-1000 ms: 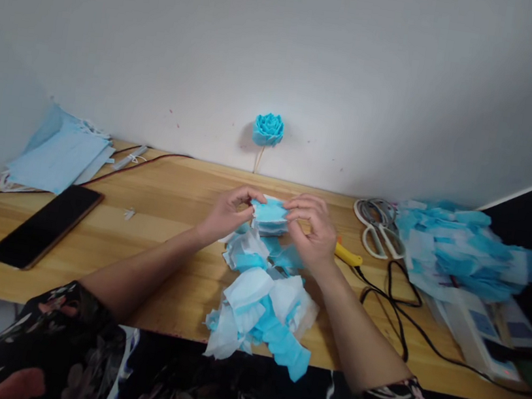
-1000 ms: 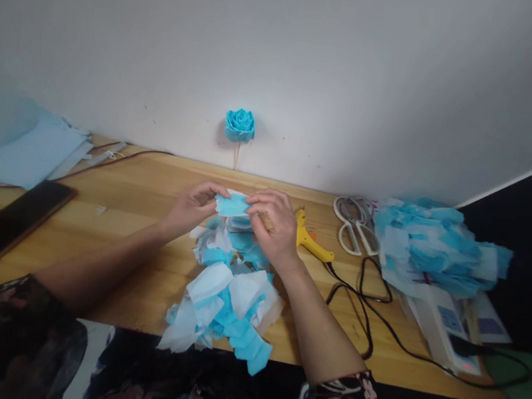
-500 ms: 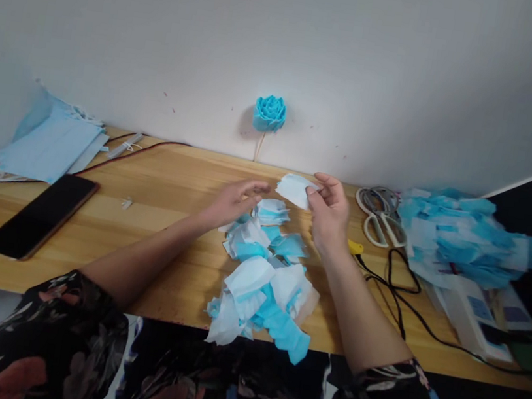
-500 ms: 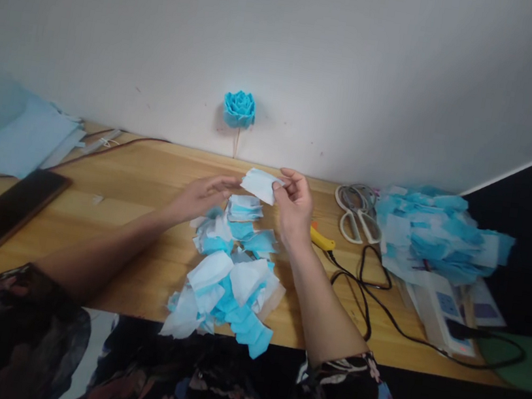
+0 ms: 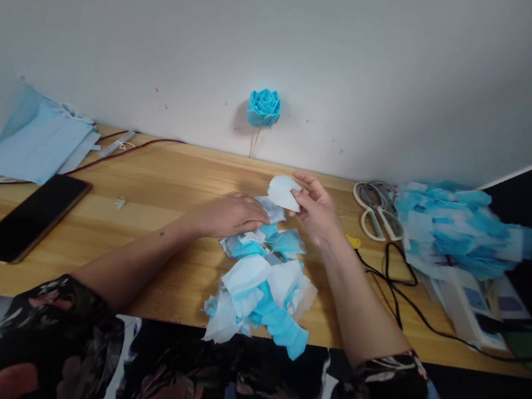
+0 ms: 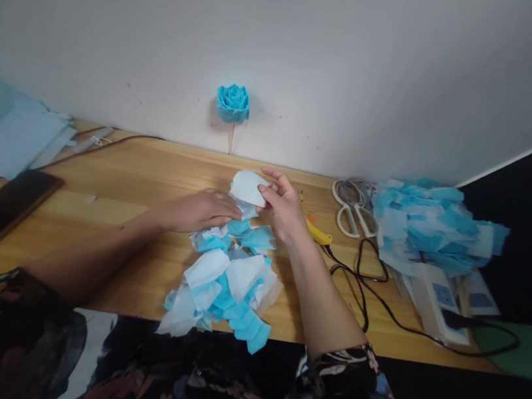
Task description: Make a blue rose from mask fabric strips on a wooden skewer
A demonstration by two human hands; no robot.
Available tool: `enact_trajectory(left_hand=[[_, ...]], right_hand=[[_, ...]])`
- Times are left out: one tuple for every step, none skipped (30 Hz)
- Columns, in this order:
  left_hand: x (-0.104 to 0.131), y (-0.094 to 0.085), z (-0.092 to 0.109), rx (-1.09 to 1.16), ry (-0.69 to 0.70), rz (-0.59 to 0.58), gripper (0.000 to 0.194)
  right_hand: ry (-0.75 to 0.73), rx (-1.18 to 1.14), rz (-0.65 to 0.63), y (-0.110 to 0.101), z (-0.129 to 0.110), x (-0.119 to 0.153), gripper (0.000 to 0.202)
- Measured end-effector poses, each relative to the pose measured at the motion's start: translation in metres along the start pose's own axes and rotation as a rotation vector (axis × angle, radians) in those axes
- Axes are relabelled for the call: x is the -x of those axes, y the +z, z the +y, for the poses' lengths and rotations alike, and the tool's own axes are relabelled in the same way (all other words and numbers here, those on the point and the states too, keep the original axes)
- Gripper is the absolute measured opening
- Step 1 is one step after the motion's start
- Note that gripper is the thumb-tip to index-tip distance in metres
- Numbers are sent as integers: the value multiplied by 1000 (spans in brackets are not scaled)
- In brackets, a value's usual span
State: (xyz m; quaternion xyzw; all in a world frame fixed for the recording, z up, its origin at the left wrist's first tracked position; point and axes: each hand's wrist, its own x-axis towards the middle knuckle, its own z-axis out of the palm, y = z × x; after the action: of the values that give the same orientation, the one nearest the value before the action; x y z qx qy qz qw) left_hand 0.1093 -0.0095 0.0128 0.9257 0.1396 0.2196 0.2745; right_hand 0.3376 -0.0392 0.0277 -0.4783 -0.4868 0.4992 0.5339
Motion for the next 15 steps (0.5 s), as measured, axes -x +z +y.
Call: enact_trajectory(left_hand=[[0,0,0,-7,0,2,27],[0,1,-1,-18,-3,7,26],[1,2,-2,-31,-8,11,26],[1,2,-3,-42,-13,12,25],[2,2,-4,-46,-15,12,25],[2,3,-6,-43,-14,12,25],[3,2,-7,-33,-11,7,25],[3,2,-8,-23,-6,-2,24],[3,1,-8,-20,0,-14,24],[3,0,-9,-26,6,-30,25],[4,-2,-9,-36,12,-45,25],[4,-4,-9,-50,14,-54,25],[4,-6,-9,-61,10,-55,25],[5,-9,-8,-67,-3,-46,24],[5,-12,-7,-70,-26,-27,23]], right_hand=[[20,2,-30,2,1,1,49],[41,16,-63,3,3,2,49],[60,46,-92,4,5,3,48],[72,91,-109,5,8,3,47],[77,145,-111,6,11,3,46],[74,202,-102,5,14,2,45],[64,254,-81,5,17,0,44],[48,297,-55,3,19,-1,44],[34,330,-33,2,20,-2,44],[24,357,-23,1,21,-3,45],[22,379,-22,0,22,-3,46],[25,399,-25,-1,22,-3,47],[34,418,-33,-1,22,-3,48],[46,435,-44,-1,22,-3,48],[58,449,-48,-1,22,-3,49]])
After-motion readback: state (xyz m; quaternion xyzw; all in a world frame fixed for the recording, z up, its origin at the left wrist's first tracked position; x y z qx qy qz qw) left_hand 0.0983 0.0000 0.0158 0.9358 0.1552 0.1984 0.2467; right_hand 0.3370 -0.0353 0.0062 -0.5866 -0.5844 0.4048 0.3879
